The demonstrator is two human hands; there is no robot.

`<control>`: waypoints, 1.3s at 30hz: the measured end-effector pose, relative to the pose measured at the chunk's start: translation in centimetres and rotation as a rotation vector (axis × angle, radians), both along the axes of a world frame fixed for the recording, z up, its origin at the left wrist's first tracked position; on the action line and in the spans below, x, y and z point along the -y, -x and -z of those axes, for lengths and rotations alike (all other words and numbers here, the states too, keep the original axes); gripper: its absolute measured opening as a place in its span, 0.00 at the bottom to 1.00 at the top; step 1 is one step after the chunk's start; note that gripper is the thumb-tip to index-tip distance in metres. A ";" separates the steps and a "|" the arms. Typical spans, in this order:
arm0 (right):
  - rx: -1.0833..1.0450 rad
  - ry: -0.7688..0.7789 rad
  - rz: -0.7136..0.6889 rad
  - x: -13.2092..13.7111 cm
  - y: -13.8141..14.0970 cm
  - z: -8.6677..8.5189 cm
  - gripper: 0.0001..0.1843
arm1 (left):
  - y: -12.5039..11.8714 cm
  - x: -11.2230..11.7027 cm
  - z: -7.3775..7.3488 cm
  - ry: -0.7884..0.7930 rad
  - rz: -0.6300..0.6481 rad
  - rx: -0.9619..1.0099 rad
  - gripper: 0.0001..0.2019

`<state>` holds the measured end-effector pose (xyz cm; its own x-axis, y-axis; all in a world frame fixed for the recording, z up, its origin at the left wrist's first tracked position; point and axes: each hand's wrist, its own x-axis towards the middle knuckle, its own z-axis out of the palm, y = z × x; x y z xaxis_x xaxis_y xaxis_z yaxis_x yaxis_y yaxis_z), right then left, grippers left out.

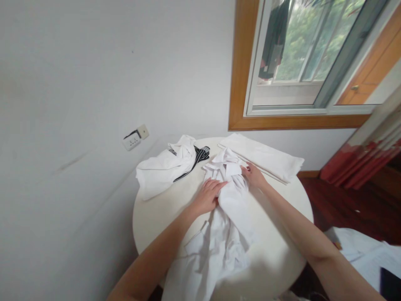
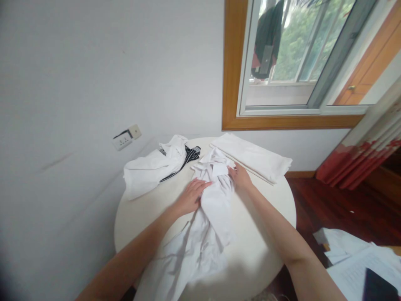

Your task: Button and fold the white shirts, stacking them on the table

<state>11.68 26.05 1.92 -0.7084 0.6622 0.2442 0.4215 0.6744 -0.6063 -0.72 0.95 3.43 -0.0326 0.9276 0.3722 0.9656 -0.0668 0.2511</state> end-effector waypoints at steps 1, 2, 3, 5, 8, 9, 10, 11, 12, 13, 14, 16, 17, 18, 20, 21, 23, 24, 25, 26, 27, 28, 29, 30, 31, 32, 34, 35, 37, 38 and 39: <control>0.091 -0.045 0.029 0.3 -0.7 -0.1 0.31 | 0.3 0.1 0.3 0.003 0.006 0.005 0.36; 0.173 -0.086 0.040 0.5 -1.4 -0.1 0.33 | 0.5 0.1 0.6 0.005 0.008 0.012 0.34; 0.241 -0.121 0.038 0.8 -1.9 -0.2 0.35 | 0.8 0.2 0.9 0.006 0.008 0.021 0.32; 0.319 -0.170 0.019 1.3 -2.4 -0.3 0.35 | 1.2 0.2 1.2 0.003 -0.002 0.049 0.28; 0.331 -0.221 -0.017 2.4 -2.3 -0.1 0.29 | 1.8 0.3 1.5 -0.008 -0.012 0.086 0.25; 0.318 -0.230 -0.031 2.8 -2.1 -0.1 0.27 | 1.9 0.3 1.4 -0.013 -0.009 0.095 0.24; 0.299 -0.231 -0.050 3.2 -1.8 0.0 0.24 | 2.1 0.4 1.4 -0.018 -0.004 0.104 0.22; 0.271 -0.219 -0.072 3.5 -1.6 0.1 0.20 | 2.3 0.6 1.3 -0.025 0.003 0.115 0.21; 0.231 -0.193 -0.093 3.9 -1.4 0.1 0.18 | 2.6 0.7 1.1 -0.034 0.010 0.129 0.19; 0.180 -0.151 -0.111 4.1 -1.3 0.0 0.17 | 2.9 0.9 0.9 -0.044 0.020 0.145 0.17; 0.119 -0.101 -0.125 4.3 -1.2 0.0 0.16 | 3.2 1.1 0.7 -0.055 0.031 0.164 0.15; -0.012 0.006 -0.130 4.3 -1.2 -0.3 0.16 | 3.9 1.7 0.2 -0.075 0.054 0.206 0.12; -0.069 0.049 -0.123 4.2 -1.3 -0.5 0.16 | 4.3 2.0 -0.1 -0.082 0.061 0.226 0.12; -0.115 0.078 -0.111 3.9 -1.5 -0.8 0.17 | 4.7 2.3 -0.3 -0.085 0.059 0.242 0.12; -0.171 0.100 -0.075 3.1 -2.0 -1.4 0.17 | 5.6 2.9 -0.7 -0.077 0.030 0.256 0.12; -0.174 0.095 -0.059 2.5 -2.4 -1.8 0.17 | 6.0 3.2 -0.8 -0.069 0.009 0.255 0.12; -0.130 0.059 -0.040 1.1 -3.4 -2.7 0.17 | 6.9 3.8 -0.9 -0.050 -0.031 0.243 0.13; -0.086 0.035 -0.040 0.3 -4.0 -3.0 0.16 | 7.4 4.0 -0.9 -0.046 -0.048 0.234 0.13; -0.037 0.008 -0.040 -0.4 -4.6 -3.4 0.16 | 7.8 4.3 -0.9 -0.046 -0.061 0.223 0.13; 0.015 -0.022 -0.039 -1.0 -5.2 -3.7 0.16 | 8.3 4.5 -0.8 -0.050 -0.070 0.209 0.13; 0.063 -0.053 -0.026 -1.5 -5.7 -3.9 0.17 | 8.6 4.7 -0.7 -0.055 -0.076 0.190 0.13; 0.103 -0.083 -0.003 -1.8 -6.2 -4.0 0.18 | 8.9 4.9 -0.6 -0.059 -0.085 0.167 0.13; 0.132 -0.117 0.031 -1.9 -6.5 -4.1 0.20 | 9.1 4.9 -0.6 -0.067 -0.103 0.139 0.12; 0.147 -0.159 0.067 -1.8 -6.7 -4.1 0.22 | 9.1 4.9 -0.6 -0.079 -0.134 0.107 0.12; 0.152 -0.214 0.097 -1.5 -6.8 -4.1 0.23 | 9.0 4.9 -0.6 -0.098 -0.181 0.071 0.13; 0.149 -0.280 0.113 -1.0 -6.6 -4.1 0.23 | 8.8 4.8 -0.8 -0.122 -0.244 0.033 0.16; 0.124 -0.423 0.104 0.3 -6.0 -4.2 0.20 | 8.1 4.6 -1.2 -0.181 -0.407 -0.039 0.23; 0.113 -0.480 0.078 1.1 -5.6 -4.2 0.18 | 7.7 4.5 -1.6 -0.207 -0.502 -0.070 0.26; 0.104 -0.529 -0.021 2.7 -4.6 -4.2 0.14 | 7.0 4.5 -2.1 -0.236 -0.694 -0.110 0.27; 0.108 -0.521 -0.097 3.6 -4.0 -4.0 0.14 | 6.7 4.5 -2.3 -0.233 -0.771 -0.112 0.26; 0.114 -0.497 -0.180 4.4 -3.5 -3.7 0.15 | 6.6 4.6 -2.4 -0.215 -0.828 -0.095 0.24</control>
